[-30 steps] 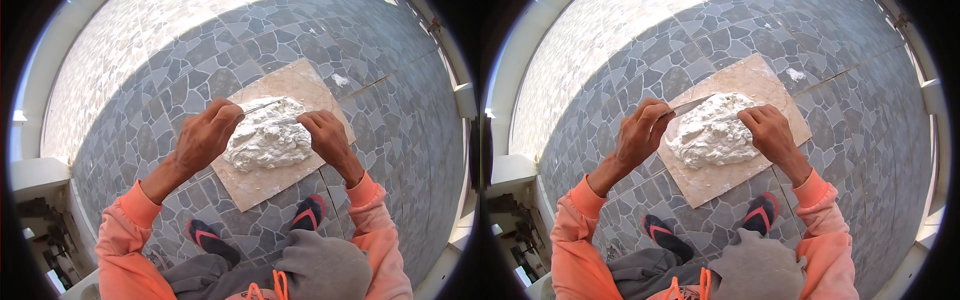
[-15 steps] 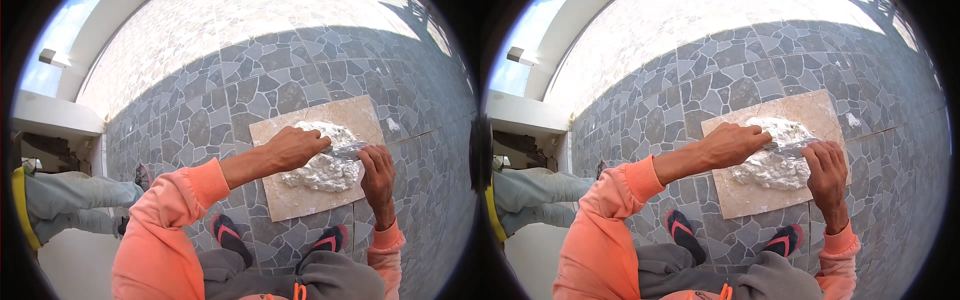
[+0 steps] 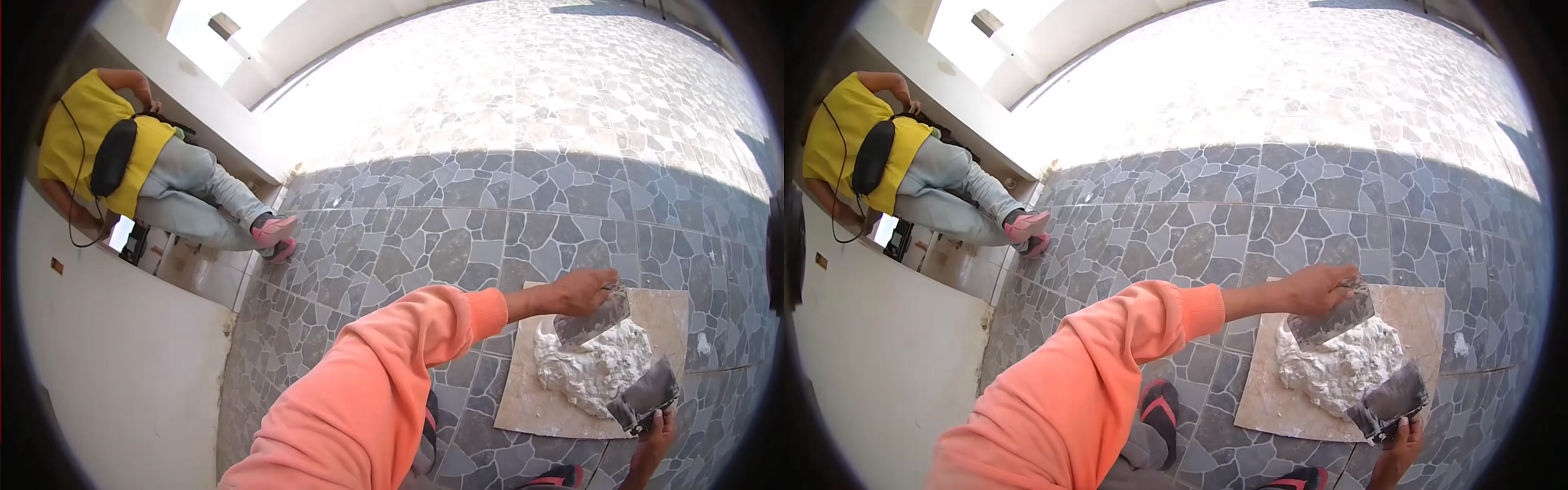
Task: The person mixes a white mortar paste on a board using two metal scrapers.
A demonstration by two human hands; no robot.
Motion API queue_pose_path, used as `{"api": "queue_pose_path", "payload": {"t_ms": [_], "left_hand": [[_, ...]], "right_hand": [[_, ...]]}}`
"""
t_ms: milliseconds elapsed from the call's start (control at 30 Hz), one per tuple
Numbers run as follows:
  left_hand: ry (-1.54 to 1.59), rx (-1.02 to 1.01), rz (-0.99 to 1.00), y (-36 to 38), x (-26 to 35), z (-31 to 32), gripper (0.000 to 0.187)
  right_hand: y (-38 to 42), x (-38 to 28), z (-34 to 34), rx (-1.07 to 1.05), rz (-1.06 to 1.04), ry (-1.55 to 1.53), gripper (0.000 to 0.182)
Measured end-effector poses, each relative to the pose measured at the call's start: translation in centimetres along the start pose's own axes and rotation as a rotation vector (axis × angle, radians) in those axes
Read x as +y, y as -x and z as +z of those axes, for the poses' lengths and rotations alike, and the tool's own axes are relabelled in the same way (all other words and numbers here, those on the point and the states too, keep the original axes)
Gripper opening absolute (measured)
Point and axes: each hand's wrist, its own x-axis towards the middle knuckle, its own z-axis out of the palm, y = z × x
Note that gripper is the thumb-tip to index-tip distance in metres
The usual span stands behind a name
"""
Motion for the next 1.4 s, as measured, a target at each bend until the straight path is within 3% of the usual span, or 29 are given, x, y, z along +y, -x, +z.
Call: {"api": "queue_pose_path", "payload": {"t_ms": [167, 333, 433, 533, 633, 667, 700, 867, 1100, 1133, 1200, 1233, 1267, 1333, 1367, 1400], "left_hand": [[0.137, 0.189, 0.025, -0.2, -3.0, -0.8, 0.042], [0.177, -0.060, -0.176, 2.0, 1.8, -6.9, 0.034], [0.119, -0.063, -0.177, 2.6, 1.9, -8.2, 0.039], [0.061, 0.011, -0.144, 3.0, 2.0, -7.8, 0.044], [0.271, -0.037, -0.179, 3.8, 2.9, -7.6, 0.042], [0.322, -0.002, -0.176, 4.2, 2.7, -7.4, 0.041], [0.374, 0.033, -0.175, 4.6, 2.4, -7.1, 0.040], [0.371, 0.111, -0.173, 6.2, 0.2, -5.7, 0.036], [0.375, 0.114, -0.153, 6.1, -0.5, -4.8, 0.034], [0.354, 0.125, -0.162, 6.1, -0.5, -4.6, 0.034], [0.333, 0.089, -0.166, 5.8, -0.2, -4.5, 0.033], [0.331, 0.093, -0.150, 5.7, -0.5, -4.3, 0.033], [0.365, 0.064, -0.156, 5.8, -0.4, -4.4, 0.033], [0.392, 0.017, -0.186, 5.9, -0.1, -4.6, 0.032], [0.374, -0.004, -0.230, 5.8, -0.1, -4.5, 0.030], [0.411, -0.014, -0.239, 5.8, -0.1, -4.5, 0.030]], "right_hand": [[1.5, 1.7, -0.9, 0.001, 0.048, -0.080, 0.033], [2.0, 3.4, -3.6, 0.040, 0.075, -0.128, 0.036], [2.6, 3.9, -5.1, 0.114, 0.000, 0.647, 0.031], [2.4, 4.8, -5.7, 0.116, 0.014, 0.567, 0.027], [2.1, 4.4, -6.0, 0.131, 0.033, 0.492, 0.025], [2.5, 3.3, -6.2, 0.077, 0.022, 0.794, 0.025], [2.6, 2.8, -6.1, 0.093, 0.022, 0.817, 0.026], [2.8, 2.1, -5.3, 0.163, 0.117, 0.511, 0.027], [3.7, 1.4, -7.4, 0.184, 0.283, -0.323, 0.030], [3.8, 1.8, -8.1, 0.155, 0.290, -0.363, 0.030], [3.2, 5.2, -12.7, 0.038, 0.080, 0.128, 0.036], [2.5, 4.4, -10.2, 0.079, 0.191, -0.361, 0.033], [3.5, 2.9, -7.9, 0.272, 0.229, -0.292, 0.031], [3.8, 2.1, -6.6, 0.123, 0.179, -0.319, 0.030], [3.9, 2.1, -6.3, 0.166, 0.200, -0.272, 0.043], [4.3, 0.9, -4.1, 0.260, 0.225, -0.240, 0.041]]}}
